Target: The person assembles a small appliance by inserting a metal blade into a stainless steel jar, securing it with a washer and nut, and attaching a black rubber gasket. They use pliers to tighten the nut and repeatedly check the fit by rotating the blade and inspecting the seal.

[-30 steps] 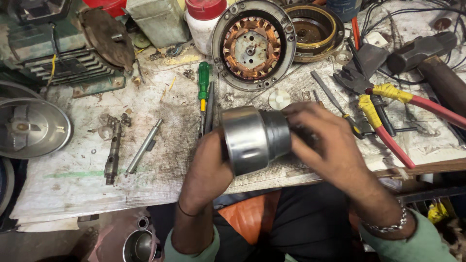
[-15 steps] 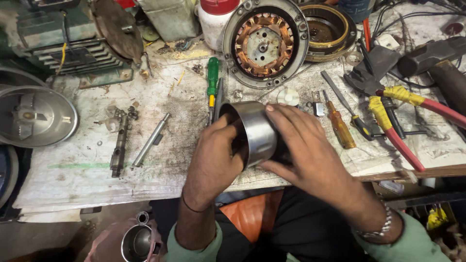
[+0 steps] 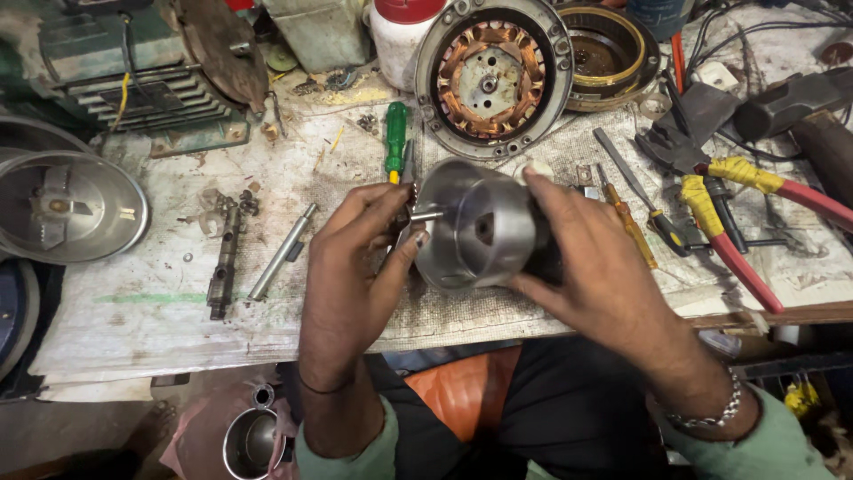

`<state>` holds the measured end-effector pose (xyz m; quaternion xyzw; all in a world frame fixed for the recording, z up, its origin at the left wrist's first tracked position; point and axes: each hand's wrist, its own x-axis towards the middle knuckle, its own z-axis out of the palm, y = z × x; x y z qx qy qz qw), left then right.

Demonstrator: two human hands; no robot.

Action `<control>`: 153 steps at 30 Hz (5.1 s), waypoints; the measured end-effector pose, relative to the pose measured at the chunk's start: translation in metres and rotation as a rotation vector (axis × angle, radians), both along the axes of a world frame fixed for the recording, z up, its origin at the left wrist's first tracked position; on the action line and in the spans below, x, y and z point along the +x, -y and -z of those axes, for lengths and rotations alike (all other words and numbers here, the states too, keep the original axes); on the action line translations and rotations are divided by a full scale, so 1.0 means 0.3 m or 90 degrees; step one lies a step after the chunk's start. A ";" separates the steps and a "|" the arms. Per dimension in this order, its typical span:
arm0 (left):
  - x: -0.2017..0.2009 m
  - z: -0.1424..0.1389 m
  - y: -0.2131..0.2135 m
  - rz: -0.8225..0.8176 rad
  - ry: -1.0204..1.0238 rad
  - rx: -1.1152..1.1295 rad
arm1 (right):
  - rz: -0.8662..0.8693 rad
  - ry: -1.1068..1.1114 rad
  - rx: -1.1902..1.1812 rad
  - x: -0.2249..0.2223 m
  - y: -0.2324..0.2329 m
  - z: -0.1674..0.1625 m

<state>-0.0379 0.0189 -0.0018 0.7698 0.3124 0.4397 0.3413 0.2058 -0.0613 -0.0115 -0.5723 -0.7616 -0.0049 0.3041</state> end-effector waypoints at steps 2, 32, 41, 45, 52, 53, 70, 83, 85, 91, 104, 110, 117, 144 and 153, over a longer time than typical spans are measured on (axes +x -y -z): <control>0.004 0.004 0.001 0.013 0.043 -0.025 | 0.041 -0.002 -0.055 0.016 -0.004 -0.001; 0.115 -0.035 0.134 0.008 0.071 0.099 | 0.312 0.088 -0.118 0.200 0.084 -0.118; 0.133 0.012 0.110 -0.045 0.141 0.071 | 0.411 0.374 -0.132 0.487 0.087 0.014; 0.136 0.022 0.104 -0.061 0.119 0.102 | 0.485 0.291 -0.194 0.473 0.093 0.005; 0.134 0.022 0.095 -0.085 0.119 0.115 | 0.355 -0.016 -0.286 0.427 0.131 -0.088; 0.135 0.020 0.093 -0.082 0.128 0.116 | 0.288 -0.117 -0.253 0.418 0.148 -0.082; 0.095 -0.101 0.003 0.111 0.281 -0.146 | -0.154 -0.386 -0.379 0.284 0.182 -0.038; 0.143 -0.050 0.035 0.158 0.291 -0.116 | -0.009 -0.172 -0.289 0.246 0.200 -0.081; 0.140 -0.053 0.043 0.141 0.266 -0.083 | 0.030 -0.174 -0.292 0.240 0.203 -0.079; 0.118 -0.036 0.028 0.157 0.283 -0.159 | -0.030 -0.415 -0.168 0.168 0.175 -0.071; 0.063 -0.043 0.026 0.094 0.112 0.038 | 0.047 -0.151 -0.069 0.155 0.099 -0.019; 0.097 -0.032 0.039 -0.004 0.115 0.039 | 0.105 -0.157 -0.088 0.146 0.098 0.024; 0.107 -0.031 0.051 -0.079 0.077 0.018 | 0.106 -0.080 -0.048 0.135 0.093 0.015; 0.114 -0.070 0.084 0.057 0.064 0.219 | 0.133 -0.010 -0.030 0.245 0.069 0.000; 0.176 -0.020 0.077 -0.033 0.074 0.191 | 0.164 0.018 -0.062 0.250 0.033 0.051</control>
